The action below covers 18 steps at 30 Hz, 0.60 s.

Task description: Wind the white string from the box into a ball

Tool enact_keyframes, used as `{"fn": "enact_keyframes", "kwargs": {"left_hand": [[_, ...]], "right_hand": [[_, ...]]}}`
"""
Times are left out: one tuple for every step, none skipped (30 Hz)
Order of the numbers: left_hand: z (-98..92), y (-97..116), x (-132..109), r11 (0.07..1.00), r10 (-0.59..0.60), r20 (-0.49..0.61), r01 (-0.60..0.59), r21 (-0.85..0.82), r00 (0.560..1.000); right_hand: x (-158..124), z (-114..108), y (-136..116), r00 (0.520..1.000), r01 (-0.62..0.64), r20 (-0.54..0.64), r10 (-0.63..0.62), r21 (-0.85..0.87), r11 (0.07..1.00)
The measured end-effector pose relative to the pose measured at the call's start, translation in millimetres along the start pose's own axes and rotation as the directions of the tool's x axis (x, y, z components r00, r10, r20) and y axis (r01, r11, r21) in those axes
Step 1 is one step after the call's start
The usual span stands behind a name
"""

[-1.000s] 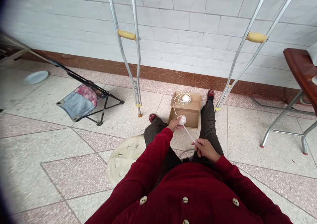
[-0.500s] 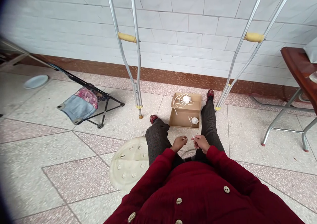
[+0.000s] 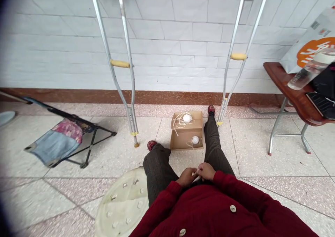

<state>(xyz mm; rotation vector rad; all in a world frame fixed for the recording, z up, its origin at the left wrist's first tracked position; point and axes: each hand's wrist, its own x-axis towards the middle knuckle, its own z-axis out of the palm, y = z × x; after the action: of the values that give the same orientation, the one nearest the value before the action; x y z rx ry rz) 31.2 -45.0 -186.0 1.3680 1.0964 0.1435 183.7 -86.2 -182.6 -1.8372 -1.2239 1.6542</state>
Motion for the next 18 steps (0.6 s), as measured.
{"fn": "enact_keyframes", "kwargs": {"left_hand": [[-1.4, -4.2, 0.4, 0.999, 0.003, 0.014, -0.004, 0.038, 1.000], [-3.9, -7.5, 1.8, 0.997, 0.012, 0.023, -0.014, 0.076, 1.000], [-7.2, -10.0, 4.0, 0.993, 0.026, 0.021, -0.028, 0.111, 0.999], [-11.1, -11.4, 6.9, 0.990, 0.039, 0.012, -0.040, 0.138, 0.999], [-15.1, -12.2, 10.0, 0.986, 0.050, -0.001, -0.050, 0.158, 0.999], [-19.2, -12.4, 13.2, 0.983, 0.061, -0.015, -0.057, 0.173, 0.998], [-23.0, -12.5, 16.3, 0.980, 0.068, -0.028, -0.062, 0.187, 0.997], [-26.4, -12.6, 19.0, 0.980, 0.066, -0.041, -0.057, 0.190, 0.997], [-29.4, -13.0, 21.4, 0.984, 0.049, -0.059, -0.038, 0.174, 0.997], [-31.7, -13.7, 23.5, 0.991, 0.018, -0.080, -0.007, 0.137, 0.997], [-33.5, -14.7, 25.0, 0.996, -0.022, -0.103, 0.030, 0.082, 0.994], [-34.6, -15.8, 26.2, 0.997, -0.069, -0.124, 0.072, 0.016, 0.990], [-35.3, -16.8, 27.0, 0.992, -0.120, -0.138, 0.114, -0.050, 0.983], [-35.5, -17.6, 27.3, 0.983, -0.161, -0.147, 0.146, -0.109, 0.976], [-35.7, -17.9, 27.3, 0.974, -0.187, -0.156, 0.163, -0.155, 0.970], [-35.8, -17.8, 26.9, 0.965, -0.204, -0.166, 0.170, -0.198, 0.965], [-36.1, -17.2, 26.5, 0.956, -0.213, -0.171, 0.169, -0.240, 0.962], [-36.8, -16.2, 26.0, 0.947, -0.218, -0.176, 0.164, -0.276, 0.960]], "right_hand": [[0.4, 1.0, -2.1, 1.000, 0.020, -0.003, -0.020, -0.018, 1.000], [0.4, 1.4, -4.7, 0.999, 0.040, -0.011, -0.041, -0.032, 0.999], [-0.2, 1.0, -7.6, 0.998, 0.059, -0.024, -0.060, -0.040, 0.997], [-1.2, -0.4, -10.6, 0.996, 0.079, -0.043, -0.081, -0.044, 0.996], [-2.6, -3.2, -13.7, 0.993, 0.099, -0.066, -0.102, -0.043, 0.994], [-4.6, -7.7, -16.8, 0.988, 0.118, -0.091, -0.121, -0.038, 0.992], [-6.9, -14.6, -20.0, 0.984, 0.135, -0.117, -0.137, -0.030, 0.990], [-9.8, -24.4, -23.5, 0.978, 0.149, -0.143, -0.150, -0.019, 0.989], [-13.2, -37.7, -27.7, 0.973, 0.160, -0.167, -0.159, -0.006, 0.987], [-17.3, -55.2, -32.7, 0.963, 0.172, -0.214, -0.166, 0.007, 0.985], [-22.1, -77.2, -39.0, 0.947, 0.183, -0.270, -0.172, 0.019, 0.983], [-27.9, -103.9, -46.4, 0.913, 0.197, -0.370, -0.173, 0.028, 0.980], [-34.8, -135.0, -54.9, 0.816, 0.229, -0.550, -0.179, 0.023, 0.973], [-42.8, -170.0, -64.1, 0.733, 0.250, -0.656, -0.181, 0.013, 0.968], [-51.9, -207.9, -73.6, 0.662, 0.261, -0.729, -0.176, 0.003, 0.965], [-61.8, -247.4, -82.7, 0.546, 0.268, -0.822, -0.165, -0.015, 0.963], [-72.5, -287.3, -91.2, 0.437, 0.288, -0.882, -0.175, -0.046, 0.956], [-83.4, -326.0, -98.5, 0.322, 0.293, -0.931, -0.173, -0.076, 0.953]]}}
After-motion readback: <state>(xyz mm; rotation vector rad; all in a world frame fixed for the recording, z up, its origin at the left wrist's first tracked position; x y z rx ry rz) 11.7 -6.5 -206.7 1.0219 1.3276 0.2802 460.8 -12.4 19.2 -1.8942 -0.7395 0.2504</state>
